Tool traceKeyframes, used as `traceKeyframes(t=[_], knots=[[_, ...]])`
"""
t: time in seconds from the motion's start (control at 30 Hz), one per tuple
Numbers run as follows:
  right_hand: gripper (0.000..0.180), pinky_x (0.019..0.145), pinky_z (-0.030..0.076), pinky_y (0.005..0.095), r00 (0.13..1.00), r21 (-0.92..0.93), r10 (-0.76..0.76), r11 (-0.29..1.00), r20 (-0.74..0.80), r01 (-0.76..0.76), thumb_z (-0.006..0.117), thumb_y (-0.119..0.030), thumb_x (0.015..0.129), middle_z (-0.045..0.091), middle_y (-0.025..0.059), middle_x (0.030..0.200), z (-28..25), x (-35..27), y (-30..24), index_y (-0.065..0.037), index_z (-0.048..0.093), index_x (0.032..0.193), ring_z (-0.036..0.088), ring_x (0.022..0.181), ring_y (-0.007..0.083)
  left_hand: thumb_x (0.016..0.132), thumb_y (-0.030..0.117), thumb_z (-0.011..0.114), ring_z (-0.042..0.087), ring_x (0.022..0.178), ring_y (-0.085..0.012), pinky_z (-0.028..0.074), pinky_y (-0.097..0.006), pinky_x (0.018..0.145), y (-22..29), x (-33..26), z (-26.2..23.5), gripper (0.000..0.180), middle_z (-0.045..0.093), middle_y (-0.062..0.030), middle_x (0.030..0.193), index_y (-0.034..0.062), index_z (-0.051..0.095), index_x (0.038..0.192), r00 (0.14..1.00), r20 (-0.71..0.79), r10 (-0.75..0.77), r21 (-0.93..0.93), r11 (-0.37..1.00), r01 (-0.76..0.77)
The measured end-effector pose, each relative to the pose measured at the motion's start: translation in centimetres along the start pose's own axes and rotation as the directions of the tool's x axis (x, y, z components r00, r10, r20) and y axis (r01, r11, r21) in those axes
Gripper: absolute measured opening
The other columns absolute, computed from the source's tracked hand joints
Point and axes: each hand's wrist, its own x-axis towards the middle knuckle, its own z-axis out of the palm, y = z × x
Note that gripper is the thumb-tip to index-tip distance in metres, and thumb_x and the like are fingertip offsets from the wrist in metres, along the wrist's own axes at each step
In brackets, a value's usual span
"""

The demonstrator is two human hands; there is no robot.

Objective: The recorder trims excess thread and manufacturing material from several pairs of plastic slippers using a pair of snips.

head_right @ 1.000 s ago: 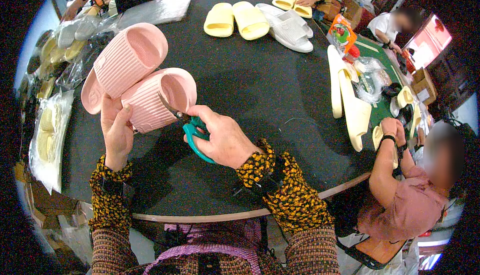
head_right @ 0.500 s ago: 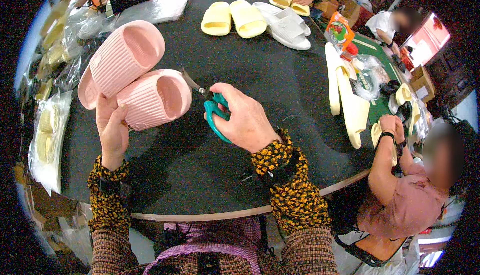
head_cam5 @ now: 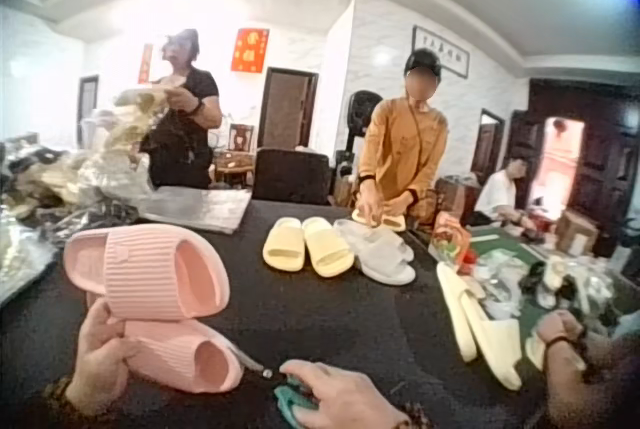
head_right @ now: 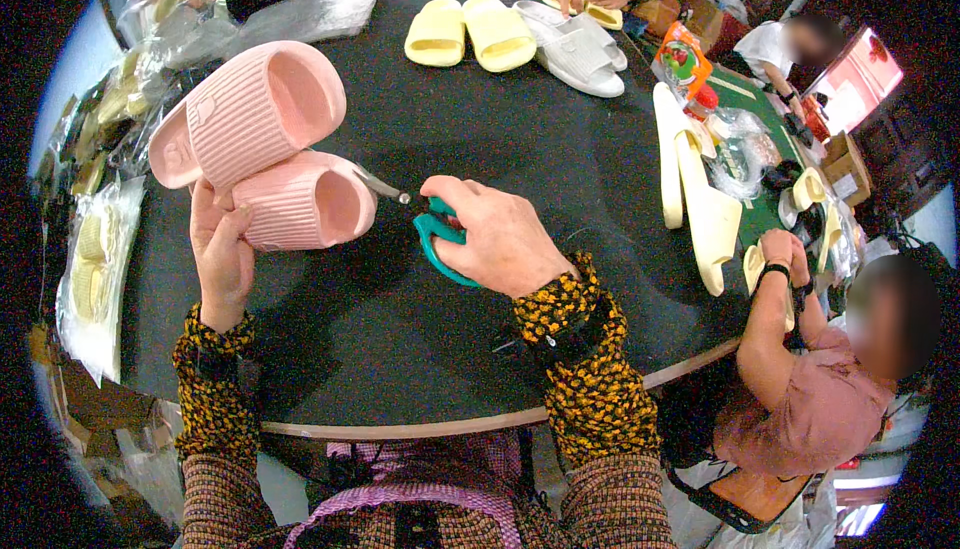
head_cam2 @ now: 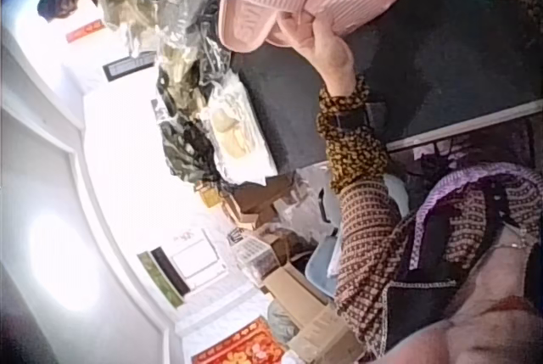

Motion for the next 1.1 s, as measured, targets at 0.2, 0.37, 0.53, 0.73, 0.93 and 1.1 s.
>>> traceKeyframes(t=[0.2, 0.37, 0.53, 0.73, 0.93, 1.1], knots=[[0.035, 0.068, 0.052, 0.0410, 1.000, -0.020, -0.025, 0.999, 0.017, 0.025, 0.064, -0.016, 0.077, 0.064, 0.0162, 0.091, 0.3, 0.0, 0.3, -0.010, 0.054, 0.109, 0.065, 0.077, 0.0316, 0.080, -0.011, 0.044, 0.051, 0.118, -0.0218, 0.040, -0.032, 0.098, -0.1, 0.1, -0.3, 0.054, 0.051, -0.0176, 0.129, -0.0030, 0.034, 0.133, 1.000, 0.002, -0.016, -0.001, 1.000, 0.016], [0.034, 0.068, 0.052, 0.0421, 0.999, -0.040, -0.032, 0.999, 0.028, 0.033, 0.064, -0.016, 0.076, 0.064, 0.0170, 0.089, 0.3, -0.1, 0.2, -0.009, 0.053, 0.108, 0.064, 0.078, 0.0341, 0.080, -0.012, 0.042, 0.053, 0.114, -0.0193, 0.041, -0.030, 0.095, -0.1, 0.1, -0.2, 0.050, 0.054, -0.0178, 0.125, -0.0032, 0.036, 0.129, 1.000, -0.010, -0.021, -0.024, 0.999, 0.021], [0.034, 0.069, 0.051, 0.0421, 0.999, -0.023, -0.014, 1.000, -0.032, 0.013, 0.064, -0.017, 0.077, 0.064, 0.0177, 0.087, 0.5, 0.0, 0.4, -0.010, 0.053, 0.109, 0.063, 0.079, 0.0365, 0.079, -0.012, 0.043, 0.054, 0.113, -0.0197, 0.042, -0.031, 0.095, 0.0, 0.0, -0.2, 0.050, 0.055, -0.0167, 0.122, -0.0027, 0.038, 0.128, 0.998, 0.008, -0.057, -0.042, 0.997, 0.057], [0.038, 0.066, 0.051, 0.0358, 0.980, 0.210, 0.102, 0.976, -0.172, -0.064, 0.068, -0.014, 0.079, 0.063, 0.0131, 0.087, 1.0, 0.2, -0.3, -0.007, 0.051, 0.112, 0.065, 0.076, 0.0279, 0.077, -0.011, 0.045, 0.051, 0.118, -0.0207, 0.040, -0.033, 0.098, -0.2, -0.6, 0.5, 0.056, 0.052, -0.0148, 0.128, -0.0027, 0.036, 0.132, 0.989, 0.085, -0.120, -0.001, 0.993, 0.121], [0.042, 0.065, 0.051, 0.0332, 0.963, 0.228, 0.130, 0.971, -0.237, -0.075, 0.069, -0.014, 0.078, 0.062, 0.0134, 0.093, 1.6, 0.3, -0.9, -0.006, 0.050, 0.115, 0.063, 0.075, 0.0237, 0.081, -0.007, 0.049, 0.057, 0.109, -0.0214, 0.044, -0.032, 0.092, 0.4, -1.2, 1.3, 0.055, 0.056, -0.0189, 0.121, -0.0026, 0.033, 0.133, 0.983, 0.099, -0.156, 0.047, 0.987, 0.152], [0.041, 0.066, 0.051, 0.0341, 0.960, 0.179, 0.151, 0.978, -0.237, -0.110, 0.067, -0.012, 0.078, 0.061, 0.0146, 0.095, 1.7, 0.3, -0.7, -0.005, 0.050, 0.115, 0.063, 0.074, 0.0244, 0.084, -0.005, 0.049, 0.057, 0.110, -0.0223, 0.045, -0.031, 0.091, 0.5, -1.3, 1.3, 0.052, 0.056, -0.0210, 0.120, -0.0031, 0.032, 0.133, 0.970, 0.175, -0.169, 0.129, 0.981, 0.147]])
